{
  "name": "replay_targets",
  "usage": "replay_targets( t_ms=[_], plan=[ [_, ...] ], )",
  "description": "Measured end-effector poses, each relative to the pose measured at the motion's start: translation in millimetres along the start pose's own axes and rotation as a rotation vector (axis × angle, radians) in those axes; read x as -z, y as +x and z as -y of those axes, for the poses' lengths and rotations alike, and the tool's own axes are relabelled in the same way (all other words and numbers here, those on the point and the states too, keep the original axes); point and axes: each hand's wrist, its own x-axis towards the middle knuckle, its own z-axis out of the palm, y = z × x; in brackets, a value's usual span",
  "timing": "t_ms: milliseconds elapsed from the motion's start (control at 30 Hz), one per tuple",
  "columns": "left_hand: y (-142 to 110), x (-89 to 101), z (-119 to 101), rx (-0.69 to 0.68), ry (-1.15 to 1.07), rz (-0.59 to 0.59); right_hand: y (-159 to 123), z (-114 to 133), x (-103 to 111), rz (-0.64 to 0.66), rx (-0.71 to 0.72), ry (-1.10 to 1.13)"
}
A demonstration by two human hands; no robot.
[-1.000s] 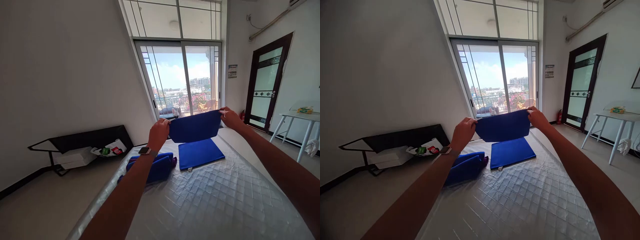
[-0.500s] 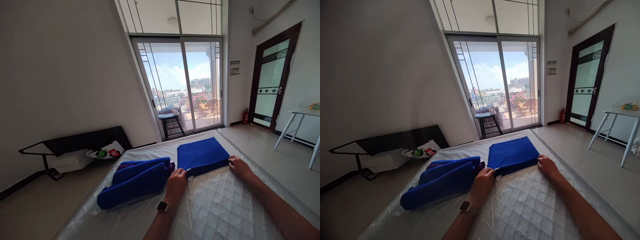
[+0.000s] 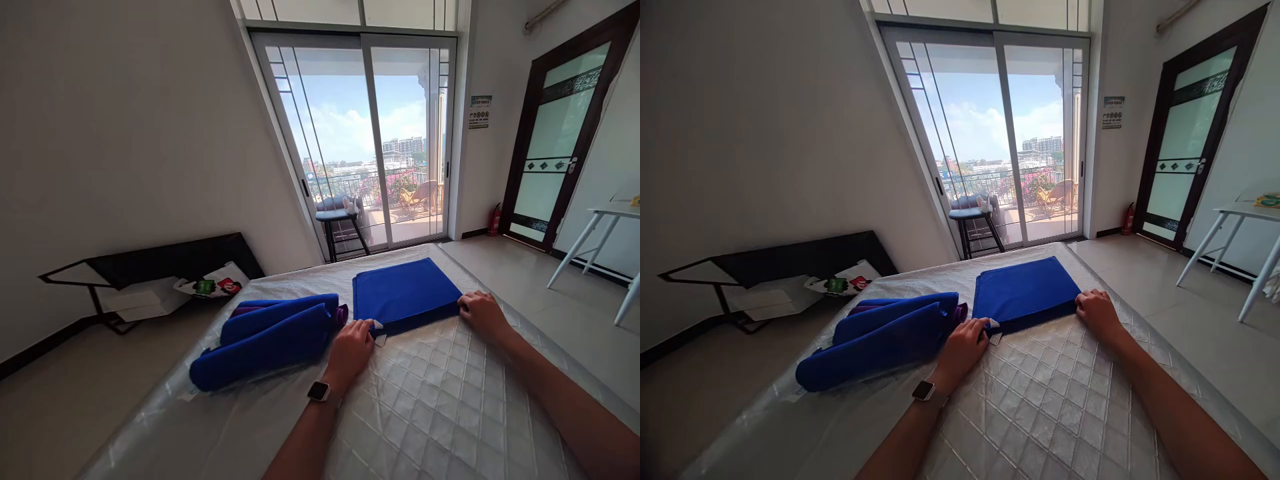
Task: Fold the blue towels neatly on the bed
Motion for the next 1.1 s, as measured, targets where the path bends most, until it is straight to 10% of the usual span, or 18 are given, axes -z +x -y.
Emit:
replay_targets(
  t_ms=[267,500,733,1100],
  plan=[
    [-0.6,-0.4,6.8,0.121,-0.117,0.006,2.5,-5.4,1.5,0.081,-0.015,0.108],
    [18.3,20.9,11.6,0.144,-0.188,-0.334,15.8,-12.0,13.1,-0.256,0.061,0.214],
    [27.8,42.6,2.6,0.130,-0.265,-0.311,21.8,-3.2,32.2,-0.325,0.112,0.254],
    [44.4,225.3,-45.2,0.113,-0.189,-0.502,-26.0,-10.9,199.5,-0.741,0.160,0.156]
  ],
)
